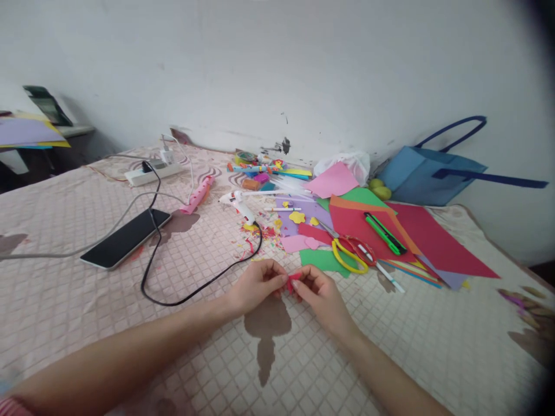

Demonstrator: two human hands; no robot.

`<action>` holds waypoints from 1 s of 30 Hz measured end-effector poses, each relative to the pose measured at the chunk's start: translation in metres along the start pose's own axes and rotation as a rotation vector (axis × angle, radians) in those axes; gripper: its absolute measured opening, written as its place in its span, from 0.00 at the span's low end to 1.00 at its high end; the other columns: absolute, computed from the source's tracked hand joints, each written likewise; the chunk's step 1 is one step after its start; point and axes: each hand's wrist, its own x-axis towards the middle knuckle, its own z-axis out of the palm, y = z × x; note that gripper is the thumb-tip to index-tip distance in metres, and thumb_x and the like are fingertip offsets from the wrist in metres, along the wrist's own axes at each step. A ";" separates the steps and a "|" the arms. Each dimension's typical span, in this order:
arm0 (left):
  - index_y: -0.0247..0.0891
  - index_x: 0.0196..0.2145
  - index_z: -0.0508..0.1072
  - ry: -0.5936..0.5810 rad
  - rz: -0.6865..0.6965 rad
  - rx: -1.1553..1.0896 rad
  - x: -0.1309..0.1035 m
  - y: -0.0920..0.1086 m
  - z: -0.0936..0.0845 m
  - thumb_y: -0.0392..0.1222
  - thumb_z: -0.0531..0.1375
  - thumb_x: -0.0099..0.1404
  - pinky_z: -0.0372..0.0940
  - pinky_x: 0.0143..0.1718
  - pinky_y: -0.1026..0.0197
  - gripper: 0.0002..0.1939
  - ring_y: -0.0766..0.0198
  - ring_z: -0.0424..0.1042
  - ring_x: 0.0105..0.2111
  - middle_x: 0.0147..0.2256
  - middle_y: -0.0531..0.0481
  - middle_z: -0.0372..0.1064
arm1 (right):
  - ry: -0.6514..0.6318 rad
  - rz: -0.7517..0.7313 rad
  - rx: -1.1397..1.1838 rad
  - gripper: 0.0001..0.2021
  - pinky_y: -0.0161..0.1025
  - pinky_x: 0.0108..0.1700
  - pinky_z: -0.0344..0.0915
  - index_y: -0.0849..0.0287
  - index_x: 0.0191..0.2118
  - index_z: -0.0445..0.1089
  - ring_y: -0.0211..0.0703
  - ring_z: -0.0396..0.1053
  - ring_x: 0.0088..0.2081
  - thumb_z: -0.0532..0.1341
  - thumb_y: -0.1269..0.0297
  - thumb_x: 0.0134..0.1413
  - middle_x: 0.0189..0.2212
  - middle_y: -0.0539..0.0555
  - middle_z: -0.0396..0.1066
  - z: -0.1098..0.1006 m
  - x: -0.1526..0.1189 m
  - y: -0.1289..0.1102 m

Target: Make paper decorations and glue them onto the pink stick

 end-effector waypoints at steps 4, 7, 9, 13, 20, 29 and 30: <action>0.33 0.29 0.68 -0.010 -0.040 -0.078 0.001 -0.002 -0.001 0.45 0.62 0.54 0.59 0.26 0.67 0.11 0.72 0.65 0.22 0.23 0.54 0.67 | 0.020 0.003 0.061 0.05 0.34 0.29 0.59 0.58 0.31 0.65 0.36 0.62 0.26 0.60 0.63 0.50 0.25 0.48 0.64 0.001 0.000 -0.001; 0.33 0.29 0.68 -0.020 -0.062 -0.118 0.002 -0.003 -0.002 0.44 0.62 0.54 0.59 0.27 0.67 0.11 0.71 0.65 0.23 0.25 0.53 0.68 | 0.027 -0.002 0.082 0.04 0.35 0.30 0.60 0.58 0.31 0.65 0.36 0.62 0.26 0.60 0.65 0.50 0.26 0.48 0.65 0.002 0.000 -0.001; 0.32 0.29 0.68 -0.028 -0.074 -0.147 0.001 -0.003 -0.002 0.44 0.63 0.54 0.59 0.28 0.67 0.11 0.71 0.65 0.23 0.25 0.52 0.68 | 0.035 -0.017 0.072 0.03 0.35 0.30 0.60 0.57 0.32 0.65 0.36 0.62 0.26 0.59 0.65 0.50 0.26 0.48 0.65 0.003 -0.001 -0.002; 0.32 0.29 0.68 -0.022 -0.105 -0.229 -0.001 0.000 -0.001 0.44 0.64 0.53 0.60 0.29 0.66 0.12 0.71 0.66 0.24 0.25 0.52 0.68 | 0.053 -0.043 0.024 0.03 0.35 0.30 0.60 0.57 0.32 0.67 0.36 0.62 0.26 0.59 0.65 0.50 0.25 0.48 0.65 0.002 -0.002 -0.004; 0.32 0.28 0.69 -0.056 -0.160 -0.359 -0.001 0.001 -0.003 0.40 0.65 0.51 0.62 0.31 0.65 0.11 0.71 0.66 0.25 0.25 0.52 0.67 | 0.042 -0.158 -0.073 0.04 0.36 0.32 0.61 0.55 0.33 0.69 0.39 0.64 0.30 0.58 0.68 0.52 0.29 0.50 0.67 0.000 -0.004 -0.006; 0.32 0.29 0.69 -0.070 -0.156 -0.391 -0.001 0.001 -0.004 0.38 0.65 0.52 0.62 0.32 0.65 0.09 0.71 0.67 0.25 0.26 0.52 0.67 | 0.022 -0.311 -0.158 0.08 0.38 0.36 0.61 0.54 0.32 0.70 0.40 0.65 0.35 0.56 0.74 0.52 0.31 0.51 0.67 -0.003 -0.003 -0.008; 0.32 0.29 0.69 -0.070 -0.156 -0.390 -0.001 0.001 -0.005 0.38 0.65 0.52 0.62 0.32 0.65 0.09 0.71 0.66 0.25 0.25 0.52 0.67 | 0.021 -0.314 -0.163 0.08 0.38 0.36 0.61 0.54 0.33 0.70 0.41 0.65 0.34 0.56 0.74 0.52 0.31 0.51 0.67 -0.003 -0.003 -0.008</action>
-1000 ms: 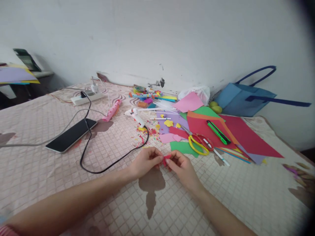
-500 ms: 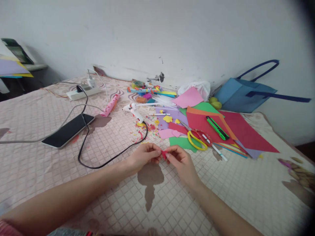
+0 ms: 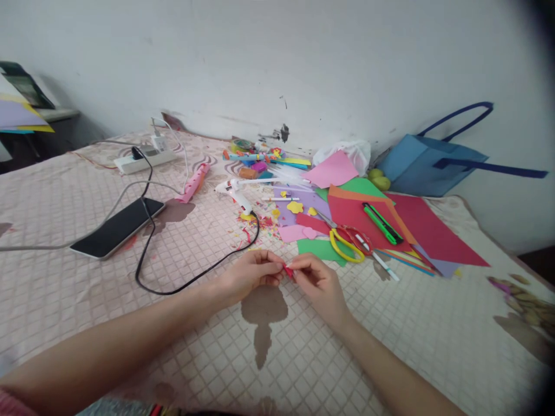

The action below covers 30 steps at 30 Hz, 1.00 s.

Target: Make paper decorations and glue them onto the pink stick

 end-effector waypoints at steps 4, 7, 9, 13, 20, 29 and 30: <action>0.31 0.29 0.69 -0.005 0.007 0.005 0.002 -0.001 -0.002 0.38 0.65 0.52 0.62 0.31 0.64 0.09 0.71 0.67 0.25 0.26 0.51 0.68 | -0.013 -0.004 0.004 0.08 0.38 0.36 0.62 0.54 0.33 0.70 0.40 0.66 0.35 0.56 0.74 0.52 0.31 0.51 0.67 -0.001 0.000 0.000; 0.31 0.29 0.69 -0.009 0.013 0.005 0.002 -0.001 -0.003 0.38 0.65 0.52 0.62 0.32 0.64 0.10 0.71 0.67 0.25 0.26 0.51 0.68 | -0.029 -0.005 0.025 0.09 0.38 0.36 0.62 0.55 0.34 0.70 0.39 0.66 0.34 0.56 0.75 0.52 0.31 0.51 0.67 -0.001 0.000 0.001; 0.31 0.29 0.69 -0.008 0.016 0.010 0.001 -0.001 -0.003 0.38 0.65 0.52 0.61 0.32 0.64 0.09 0.71 0.67 0.25 0.26 0.51 0.68 | -0.033 -0.009 0.045 0.09 0.37 0.35 0.62 0.55 0.34 0.70 0.39 0.66 0.33 0.56 0.75 0.52 0.31 0.50 0.67 -0.002 0.000 0.003; 0.31 0.29 0.69 -0.002 0.027 0.035 0.000 0.000 -0.001 0.38 0.64 0.53 0.61 0.32 0.64 0.09 0.70 0.67 0.25 0.26 0.51 0.69 | -0.038 -0.006 0.076 0.08 0.37 0.34 0.62 0.55 0.34 0.70 0.38 0.66 0.32 0.56 0.74 0.52 0.31 0.50 0.67 -0.002 0.000 0.007; 0.32 0.29 0.69 0.052 0.082 0.184 -0.002 0.002 0.002 0.39 0.63 0.54 0.60 0.30 0.66 0.08 0.72 0.66 0.24 0.26 0.51 0.70 | -0.037 0.040 0.111 0.08 0.37 0.34 0.62 0.55 0.34 0.69 0.37 0.65 0.31 0.56 0.75 0.52 0.31 0.50 0.67 -0.002 0.000 0.010; 0.32 0.28 0.69 0.048 0.042 0.105 0.001 0.001 0.000 0.41 0.64 0.53 0.62 0.32 0.64 0.10 0.69 0.68 0.26 0.25 0.51 0.70 | -0.029 0.006 0.097 0.09 0.36 0.35 0.62 0.55 0.33 0.69 0.38 0.65 0.33 0.56 0.76 0.51 0.32 0.50 0.67 -0.001 0.001 0.009; 0.32 0.27 0.69 0.055 0.042 0.114 0.001 0.001 0.000 0.41 0.64 0.52 0.62 0.31 0.64 0.10 0.69 0.68 0.25 0.24 0.51 0.69 | -0.030 0.006 0.093 0.09 0.37 0.36 0.62 0.55 0.34 0.69 0.38 0.65 0.34 0.55 0.76 0.51 0.32 0.50 0.67 -0.001 0.001 0.009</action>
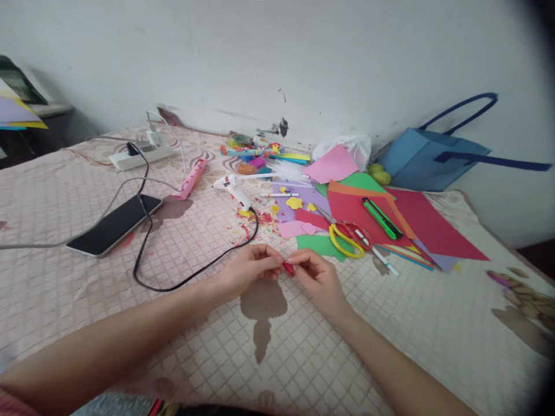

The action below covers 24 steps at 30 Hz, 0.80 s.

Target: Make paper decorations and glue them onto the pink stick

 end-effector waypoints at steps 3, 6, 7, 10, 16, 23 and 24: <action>0.32 0.28 0.69 0.020 0.006 0.040 -0.001 0.000 0.001 0.41 0.64 0.52 0.62 0.30 0.65 0.10 0.70 0.67 0.24 0.24 0.52 0.69 | -0.006 0.002 -0.012 0.09 0.37 0.36 0.62 0.56 0.34 0.69 0.38 0.66 0.34 0.56 0.76 0.51 0.32 0.51 0.67 0.000 0.000 -0.001; 0.32 0.28 0.69 0.034 0.023 0.102 -0.002 0.002 0.002 0.41 0.63 0.53 0.61 0.29 0.66 0.09 0.71 0.66 0.23 0.23 0.53 0.68 | -0.017 0.027 -0.008 0.08 0.37 0.36 0.62 0.56 0.33 0.69 0.38 0.66 0.33 0.56 0.75 0.51 0.31 0.50 0.67 0.000 0.001 -0.001; 0.32 0.28 0.69 0.045 0.031 0.135 -0.002 0.003 0.003 0.41 0.63 0.53 0.60 0.28 0.67 0.09 0.71 0.66 0.23 0.23 0.53 0.68 | -0.023 0.051 0.000 0.07 0.37 0.36 0.62 0.56 0.34 0.69 0.38 0.66 0.33 0.56 0.74 0.51 0.31 0.50 0.67 0.000 0.001 -0.001; 0.33 0.27 0.69 0.073 0.069 0.247 -0.003 0.006 0.004 0.41 0.62 0.55 0.58 0.26 0.68 0.08 0.71 0.65 0.22 0.22 0.53 0.68 | -0.021 0.161 0.067 0.05 0.36 0.35 0.62 0.56 0.35 0.68 0.37 0.66 0.31 0.57 0.70 0.53 0.29 0.49 0.67 0.000 0.001 -0.001; 0.32 0.28 0.69 0.050 0.142 0.358 -0.005 0.008 0.004 0.42 0.60 0.56 0.59 0.26 0.67 0.09 0.70 0.65 0.23 0.23 0.52 0.68 | -0.064 0.318 0.210 0.08 0.34 0.29 0.60 0.58 0.34 0.65 0.35 0.64 0.25 0.56 0.59 0.57 0.23 0.48 0.66 0.003 0.000 0.000; 0.33 0.29 0.69 0.057 0.186 0.466 -0.006 0.005 0.004 0.42 0.59 0.56 0.59 0.24 0.68 0.08 0.71 0.64 0.23 0.23 0.53 0.66 | -0.049 0.403 0.207 0.09 0.32 0.24 0.56 0.58 0.29 0.64 0.32 0.59 0.21 0.60 0.59 0.52 0.19 0.45 0.63 0.004 -0.001 0.001; 0.33 0.29 0.69 0.050 0.190 0.470 -0.006 0.005 0.004 0.42 0.59 0.57 0.59 0.24 0.68 0.08 0.71 0.64 0.23 0.23 0.53 0.66 | -0.049 0.408 0.210 0.09 0.32 0.24 0.56 0.58 0.28 0.64 0.32 0.59 0.20 0.60 0.59 0.52 0.18 0.45 0.63 0.004 -0.001 0.002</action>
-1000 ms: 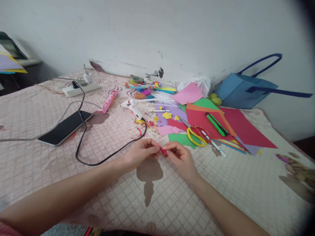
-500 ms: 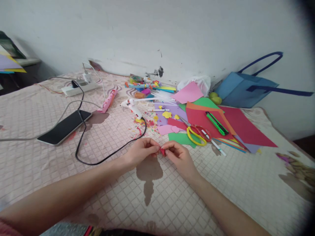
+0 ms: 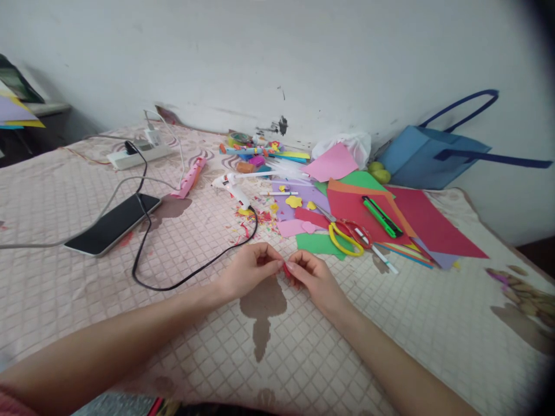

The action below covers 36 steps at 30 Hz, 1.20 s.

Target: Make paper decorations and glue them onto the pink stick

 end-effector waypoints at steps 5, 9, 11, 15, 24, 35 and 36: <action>0.33 0.28 0.69 -0.024 -0.023 -0.018 0.001 0.000 0.000 0.42 0.59 0.56 0.59 0.24 0.68 0.08 0.71 0.64 0.22 0.23 0.53 0.66 | -0.005 -0.015 0.006 0.09 0.32 0.23 0.56 0.58 0.28 0.64 0.32 0.58 0.20 0.60 0.59 0.52 0.18 0.45 0.63 0.000 0.000 -0.001; 0.33 0.28 0.69 -0.024 -0.054 -0.058 0.000 0.000 0.001 0.42 0.60 0.56 0.58 0.24 0.68 0.08 0.70 0.64 0.23 0.22 0.53 0.66 | -0.003 -0.015 -0.011 0.09 0.32 0.23 0.56 0.58 0.27 0.63 0.33 0.58 0.20 0.60 0.59 0.52 0.18 0.45 0.62 0.001 -0.001 -0.002; 0.33 0.28 0.69 -0.029 -0.058 -0.068 0.000 0.000 0.000 0.43 0.60 0.56 0.58 0.25 0.68 0.09 0.70 0.64 0.23 0.23 0.53 0.66 | 0.002 -0.013 -0.015 0.10 0.32 0.23 0.55 0.58 0.27 0.63 0.33 0.58 0.20 0.60 0.59 0.52 0.18 0.45 0.62 0.001 -0.001 -0.002; 0.33 0.28 0.69 -0.046 -0.056 -0.080 0.001 -0.001 0.000 0.44 0.61 0.56 0.58 0.25 0.68 0.10 0.70 0.64 0.23 0.23 0.53 0.66 | 0.018 -0.017 -0.011 0.09 0.32 0.23 0.55 0.58 0.27 0.63 0.32 0.58 0.20 0.60 0.60 0.52 0.18 0.45 0.62 0.002 -0.001 -0.002; 0.32 0.29 0.69 -0.046 -0.054 -0.095 0.001 -0.002 -0.001 0.44 0.60 0.56 0.60 0.26 0.67 0.10 0.70 0.65 0.24 0.25 0.51 0.67 | -0.010 -0.016 0.011 0.10 0.32 0.23 0.56 0.58 0.27 0.63 0.33 0.59 0.20 0.59 0.58 0.53 0.19 0.46 0.63 0.001 -0.001 -0.004; 0.34 0.28 0.69 -0.042 -0.023 -0.036 0.001 -0.004 0.001 0.44 0.60 0.56 0.59 0.25 0.68 0.09 0.70 0.64 0.23 0.23 0.53 0.66 | 0.017 -0.015 -0.043 0.09 0.32 0.23 0.55 0.58 0.26 0.62 0.32 0.57 0.20 0.60 0.60 0.51 0.18 0.44 0.60 0.002 -0.002 -0.001; 0.34 0.28 0.69 -0.046 -0.026 -0.043 0.001 -0.004 0.001 0.44 0.60 0.56 0.59 0.25 0.68 0.09 0.70 0.64 0.23 0.23 0.53 0.66 | 0.027 -0.025 -0.055 0.09 0.32 0.23 0.54 0.58 0.26 0.61 0.32 0.57 0.20 0.60 0.61 0.52 0.18 0.44 0.60 0.003 -0.003 -0.002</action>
